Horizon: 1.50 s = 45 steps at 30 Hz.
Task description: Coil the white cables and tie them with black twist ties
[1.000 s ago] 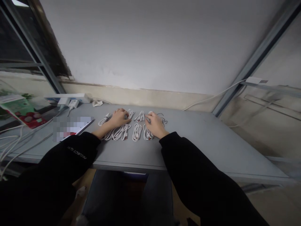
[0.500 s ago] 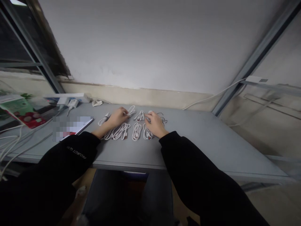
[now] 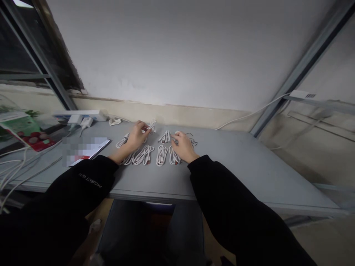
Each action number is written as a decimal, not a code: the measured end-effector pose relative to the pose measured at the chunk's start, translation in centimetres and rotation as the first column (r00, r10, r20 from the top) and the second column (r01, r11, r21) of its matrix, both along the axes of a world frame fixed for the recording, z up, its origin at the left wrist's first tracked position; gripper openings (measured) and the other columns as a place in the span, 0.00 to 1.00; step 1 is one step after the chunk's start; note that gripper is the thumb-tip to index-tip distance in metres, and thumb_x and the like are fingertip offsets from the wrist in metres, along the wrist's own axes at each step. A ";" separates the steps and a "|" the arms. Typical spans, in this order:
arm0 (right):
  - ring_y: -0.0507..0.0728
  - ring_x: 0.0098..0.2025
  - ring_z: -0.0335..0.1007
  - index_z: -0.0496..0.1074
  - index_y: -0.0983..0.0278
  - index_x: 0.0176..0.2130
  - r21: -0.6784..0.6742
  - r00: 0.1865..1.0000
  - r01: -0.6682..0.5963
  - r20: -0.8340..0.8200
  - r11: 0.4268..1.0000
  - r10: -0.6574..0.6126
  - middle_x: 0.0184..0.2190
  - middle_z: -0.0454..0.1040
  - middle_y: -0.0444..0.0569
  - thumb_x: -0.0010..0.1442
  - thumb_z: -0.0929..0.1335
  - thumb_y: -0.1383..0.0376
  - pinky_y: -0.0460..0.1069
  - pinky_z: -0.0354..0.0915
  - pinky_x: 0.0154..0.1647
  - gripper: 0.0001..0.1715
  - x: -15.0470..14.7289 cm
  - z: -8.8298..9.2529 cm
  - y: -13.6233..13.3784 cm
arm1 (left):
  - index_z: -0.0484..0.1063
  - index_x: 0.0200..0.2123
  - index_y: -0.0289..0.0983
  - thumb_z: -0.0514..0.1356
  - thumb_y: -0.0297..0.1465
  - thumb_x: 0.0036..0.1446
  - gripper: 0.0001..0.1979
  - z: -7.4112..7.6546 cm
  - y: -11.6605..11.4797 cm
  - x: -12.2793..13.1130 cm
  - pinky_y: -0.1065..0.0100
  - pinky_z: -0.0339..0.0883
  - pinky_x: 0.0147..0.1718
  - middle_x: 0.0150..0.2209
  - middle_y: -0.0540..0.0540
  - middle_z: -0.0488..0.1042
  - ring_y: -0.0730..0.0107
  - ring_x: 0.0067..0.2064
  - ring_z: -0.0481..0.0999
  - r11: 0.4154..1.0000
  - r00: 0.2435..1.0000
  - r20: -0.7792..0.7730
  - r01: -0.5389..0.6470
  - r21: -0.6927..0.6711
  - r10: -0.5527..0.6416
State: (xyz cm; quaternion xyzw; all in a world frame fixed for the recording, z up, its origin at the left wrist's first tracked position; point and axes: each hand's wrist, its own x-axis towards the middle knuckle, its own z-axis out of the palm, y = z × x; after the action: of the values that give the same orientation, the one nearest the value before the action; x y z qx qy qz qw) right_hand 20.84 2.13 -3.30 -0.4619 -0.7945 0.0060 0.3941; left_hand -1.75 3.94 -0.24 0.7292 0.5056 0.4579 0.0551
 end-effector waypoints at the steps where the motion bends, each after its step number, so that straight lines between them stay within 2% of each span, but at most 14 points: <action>1: 0.62 0.45 0.71 0.78 0.64 0.45 -0.008 1.000 -0.002 -0.016 1.000 0.002 0.40 0.72 0.56 0.62 0.63 0.64 0.57 0.67 0.47 0.18 0.0 0.1 -0.1 | 0.64 0.27 0.38 0.59 0.25 0.55 0.06 0.1 -0.2 0.1 0.63 0.65 0.42 0.35 0.45 0.68 0.67 0.37 0.69 0.999 1.000 0.024 0.016 0.045 -0.017; 5: 0.62 0.46 0.70 0.74 0.65 0.51 -0.066 0.991 -0.014 -0.134 0.998 0.005 0.42 0.73 0.56 0.66 0.60 0.55 0.58 0.66 0.50 0.24 -0.2 0.5 -0.4 | 0.64 0.29 0.37 0.59 0.27 0.57 0.06 0.2 -0.9 0.8 0.64 0.65 0.43 0.36 0.45 0.68 0.66 0.40 0.69 0.965 0.994 0.075 0.061 0.254 -0.083; 8: 0.61 0.45 0.70 0.64 0.65 0.60 -0.132 0.960 -0.070 -0.277 0.989 0.031 0.44 0.73 0.56 0.64 0.61 0.48 0.58 0.66 0.49 0.34 -0.3 0.7 -0.6 | 0.66 0.31 0.37 0.59 0.28 0.59 0.04 0.2 -1.5 1.3 0.64 0.66 0.44 0.39 0.44 0.68 0.67 0.42 0.70 0.919 0.992 0.024 0.103 0.379 -0.121; 12: 0.59 0.40 0.70 0.59 0.63 0.63 -0.168 0.889 -0.252 -0.429 0.953 0.159 0.42 0.74 0.53 0.60 0.63 0.43 0.57 0.67 0.45 0.40 -0.5 0.9 -1.1 | 0.67 0.34 0.37 0.60 0.29 0.60 0.03 -0.2 -1.8 1.8 0.64 0.69 0.42 0.39 0.45 0.69 0.68 0.42 0.71 0.796 0.961 -0.151 0.277 0.538 -0.232; 15: 0.59 0.38 0.71 0.66 0.63 0.57 -0.127 0.866 -0.306 -0.448 0.944 0.221 0.39 0.75 0.53 0.59 0.63 0.42 0.56 0.68 0.43 0.37 -1.0 1.1 -1.7 | 0.68 0.36 0.37 0.57 0.29 0.62 0.02 -0.6 -1.9 2.1 0.65 0.71 0.40 0.41 0.44 0.69 0.70 0.41 0.73 0.714 0.897 -0.291 0.441 0.543 -0.333; 19: 0.60 0.40 0.72 0.73 0.63 0.49 -0.029 0.896 -0.257 -0.382 0.966 0.227 0.41 0.76 0.55 0.61 0.62 0.43 0.56 0.68 0.43 0.30 -1.6 1.0 -2.4 | 0.68 0.39 0.36 0.55 0.27 0.63 0.03 -0.8 -2.4 2.6 0.66 0.72 0.43 0.45 0.41 0.69 0.70 0.45 0.74 0.669 0.819 -0.385 0.571 0.475 -0.426; 22: 0.58 0.31 0.71 0.75 0.64 0.36 -0.019 0.946 -0.187 -0.274 0.982 0.174 0.28 0.75 0.52 0.63 0.60 0.45 0.54 0.68 0.35 0.28 -1.8 0.9 -2.6 | 0.67 0.41 0.35 0.56 0.29 0.61 0.06 -0.6 -3.0 2.6 0.63 0.72 0.45 0.47 0.38 0.69 0.66 0.49 0.73 0.682 0.804 -0.376 0.591 0.430 -0.460; 24: 0.57 0.26 0.68 0.74 0.63 0.31 0.007 0.968 -0.145 -0.205 0.989 0.143 0.22 0.72 0.49 0.65 0.59 0.46 0.52 0.66 0.30 0.28 -1.8 1.0 -2.7 | 0.65 0.43 0.36 0.58 0.33 0.58 0.10 -0.4 -3.4 2.5 0.60 0.71 0.44 0.45 0.39 0.70 0.63 0.48 0.73 0.721 0.815 -0.344 0.576 0.385 -0.467; 27: 0.57 0.30 0.71 0.73 0.63 0.34 0.124 0.978 -0.156 -0.118 0.980 0.171 0.28 0.75 0.50 0.66 0.59 0.50 0.52 0.66 0.33 0.24 -1.7 1.2 -2.7 | 0.62 0.46 0.37 0.63 0.41 0.52 0.22 -0.1 -3.8 2.8 0.57 0.70 0.42 0.42 0.41 0.71 0.61 0.44 0.73 0.809 0.877 -0.204 0.480 0.340 -0.435; 30: 0.58 0.37 0.72 0.73 0.63 0.40 0.202 0.977 -0.204 -0.014 0.958 0.212 0.35 0.76 0.51 0.66 0.61 0.56 0.52 0.68 0.37 0.17 -1.6 1.2 -2.5 | 0.61 0.52 0.37 0.67 0.46 0.47 0.33 0.1 -4.3 3.8 0.53 0.69 0.46 0.49 0.38 0.68 0.57 0.48 0.72 0.860 0.902 -0.085 0.428 0.278 -0.422; 33: 0.58 0.42 0.72 0.72 0.63 0.44 0.226 0.964 -0.267 0.057 0.937 0.261 0.38 0.76 0.52 0.65 0.62 0.62 0.53 0.69 0.41 0.13 -1.5 0.8 -2.2 | 0.65 0.52 0.38 0.64 0.46 0.52 0.28 0.3 -4.7 5.0 0.51 0.66 0.52 0.53 0.37 0.67 0.56 0.54 0.70 0.842 0.869 -0.073 0.492 0.222 -0.489; 37: 0.60 0.41 0.72 0.71 0.65 0.43 0.329 0.978 -0.204 0.028 0.922 0.206 0.38 0.75 0.54 0.62 0.63 0.62 0.55 0.70 0.39 0.12 -1.6 0.4 -1.9 | 0.73 0.47 0.39 0.54 0.41 0.64 0.16 0.4 -5.0 5.6 0.54 0.66 0.54 0.51 0.40 0.72 0.61 0.53 0.72 0.841 0.856 -0.006 0.510 0.181 -0.517; 41: 0.60 0.40 0.71 0.69 0.65 0.44 0.422 0.985 -0.161 0.006 0.892 0.174 0.37 0.74 0.53 0.60 0.64 0.61 0.55 0.70 0.39 0.13 -1.9 1.2 -2.7 | 0.74 0.47 0.38 0.51 0.40 0.66 0.17 0.4 -4.8 5.3 0.59 0.67 0.53 0.50 0.41 0.75 0.64 0.52 0.73 0.862 0.876 0.063 0.456 0.220 -0.479; 45: 0.60 0.41 0.71 0.66 0.64 0.50 0.540 0.987 -0.140 0.006 0.830 0.162 0.41 0.73 0.55 0.62 0.63 0.56 0.55 0.70 0.39 0.20 -1.8 2.1 -3.8 | 0.72 0.48 0.38 0.50 0.38 0.67 0.16 0.2 -4.6 4.9 0.60 0.68 0.47 0.44 0.41 0.77 0.64 0.46 0.75 0.907 0.933 -0.045 0.358 0.222 -0.358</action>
State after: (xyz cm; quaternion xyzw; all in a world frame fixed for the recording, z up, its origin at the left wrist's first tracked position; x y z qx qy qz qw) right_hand 19.05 -1.66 -1.15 -0.2681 -0.7900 -0.1770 0.5221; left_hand 3.16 -0.64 0.01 0.8116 0.3079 0.4935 0.0539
